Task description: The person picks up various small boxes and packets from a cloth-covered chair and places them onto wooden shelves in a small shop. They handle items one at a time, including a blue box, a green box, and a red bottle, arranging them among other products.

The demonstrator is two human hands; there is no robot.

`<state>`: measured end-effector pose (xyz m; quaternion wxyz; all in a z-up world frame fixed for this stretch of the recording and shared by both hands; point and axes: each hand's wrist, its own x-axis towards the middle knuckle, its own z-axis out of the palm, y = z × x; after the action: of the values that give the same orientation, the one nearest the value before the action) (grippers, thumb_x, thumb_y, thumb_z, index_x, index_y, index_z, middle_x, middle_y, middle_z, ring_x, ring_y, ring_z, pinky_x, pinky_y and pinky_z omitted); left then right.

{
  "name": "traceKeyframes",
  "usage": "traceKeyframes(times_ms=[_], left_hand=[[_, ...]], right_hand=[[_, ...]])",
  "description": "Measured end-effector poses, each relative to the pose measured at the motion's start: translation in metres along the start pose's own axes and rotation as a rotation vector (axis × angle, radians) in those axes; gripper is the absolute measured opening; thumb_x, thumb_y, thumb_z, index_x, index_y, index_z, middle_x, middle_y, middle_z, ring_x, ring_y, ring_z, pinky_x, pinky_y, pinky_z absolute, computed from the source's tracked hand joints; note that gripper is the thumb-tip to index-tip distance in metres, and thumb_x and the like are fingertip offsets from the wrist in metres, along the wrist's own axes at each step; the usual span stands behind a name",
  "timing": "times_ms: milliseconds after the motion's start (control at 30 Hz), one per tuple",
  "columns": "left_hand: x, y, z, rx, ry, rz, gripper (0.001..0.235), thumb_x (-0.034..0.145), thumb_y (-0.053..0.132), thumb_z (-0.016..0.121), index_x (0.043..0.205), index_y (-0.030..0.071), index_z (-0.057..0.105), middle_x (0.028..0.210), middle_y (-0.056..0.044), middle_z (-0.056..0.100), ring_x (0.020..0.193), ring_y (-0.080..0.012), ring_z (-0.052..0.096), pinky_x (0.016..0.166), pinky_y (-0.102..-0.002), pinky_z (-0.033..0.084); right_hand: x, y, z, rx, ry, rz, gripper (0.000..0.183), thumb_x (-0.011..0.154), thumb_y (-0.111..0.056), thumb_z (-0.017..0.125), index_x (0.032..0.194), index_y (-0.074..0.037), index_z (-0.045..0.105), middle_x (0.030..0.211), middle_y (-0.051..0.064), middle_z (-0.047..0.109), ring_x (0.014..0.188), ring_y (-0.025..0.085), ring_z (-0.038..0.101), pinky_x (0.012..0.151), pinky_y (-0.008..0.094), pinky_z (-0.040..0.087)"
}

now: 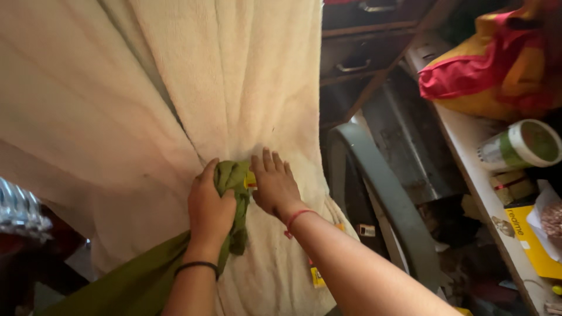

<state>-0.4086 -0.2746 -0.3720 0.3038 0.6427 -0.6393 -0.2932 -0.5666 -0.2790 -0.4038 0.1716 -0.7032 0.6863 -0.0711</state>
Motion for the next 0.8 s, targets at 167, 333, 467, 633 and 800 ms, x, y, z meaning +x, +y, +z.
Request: traceKeyframes(times_ms=[167,333,467,633,800], left_hand=[[0.006,-0.013,0.000,-0.027,-0.018,-0.016,0.066,0.078,0.003,0.069,0.142,0.008,0.055,0.129,-0.026,0.061,0.121,-0.0432,0.058,0.103,-0.047,0.047],[0.002,-0.014,0.000,-0.061,0.005,0.003,0.068,0.078,0.003,0.069,0.144,0.007,0.052,0.132,-0.026,0.059,0.123,-0.0436,0.056,0.103,-0.046,0.046],[-0.007,0.003,-0.005,-0.222,0.125,0.137,0.066,0.083,0.002,0.062,0.147,0.006,0.049,0.147,-0.023,0.058,0.135,-0.0398,0.056,0.111,-0.042,0.044],[-0.008,0.050,-0.007,-0.032,-0.115,-0.107,0.057,0.094,0.037,0.063,0.145,0.013,0.053,0.157,-0.023,0.042,0.147,-0.0400,0.033,0.113,-0.058,0.032],[0.002,0.090,-0.039,0.227,-0.054,-0.103,0.051,0.092,0.050,0.059,0.140,0.033,0.062,0.162,-0.027,0.028,0.143,-0.0509,0.020,0.099,-0.061,0.043]], right_hand=[[0.005,-0.006,0.007,0.112,-0.081,0.185,0.083,0.075,-0.006,0.074,0.149,-0.011,0.038,0.154,0.024,0.037,0.140,0.044,0.036,0.101,0.046,0.051],[0.001,-0.006,0.022,0.165,-0.122,0.364,0.071,0.076,-0.020,0.084,0.132,-0.006,0.042,0.124,0.021,0.059,0.118,0.039,0.057,0.093,0.048,0.052],[0.006,-0.019,0.032,0.856,0.054,0.647,0.050,0.084,-0.023,0.081,0.120,-0.004,0.053,0.111,0.021,0.069,0.099,0.034,0.068,0.084,0.042,0.057],[-0.025,-0.040,0.014,1.922,-0.070,0.407,0.037,0.091,-0.012,0.058,0.128,-0.008,0.059,0.115,0.014,0.071,0.094,0.021,0.071,0.076,0.032,0.060],[-0.049,-0.067,-0.030,2.014,-0.112,0.331,0.045,0.100,-0.006,0.060,0.144,-0.013,0.056,0.118,0.011,0.069,0.091,0.018,0.065,0.070,0.034,0.050]])
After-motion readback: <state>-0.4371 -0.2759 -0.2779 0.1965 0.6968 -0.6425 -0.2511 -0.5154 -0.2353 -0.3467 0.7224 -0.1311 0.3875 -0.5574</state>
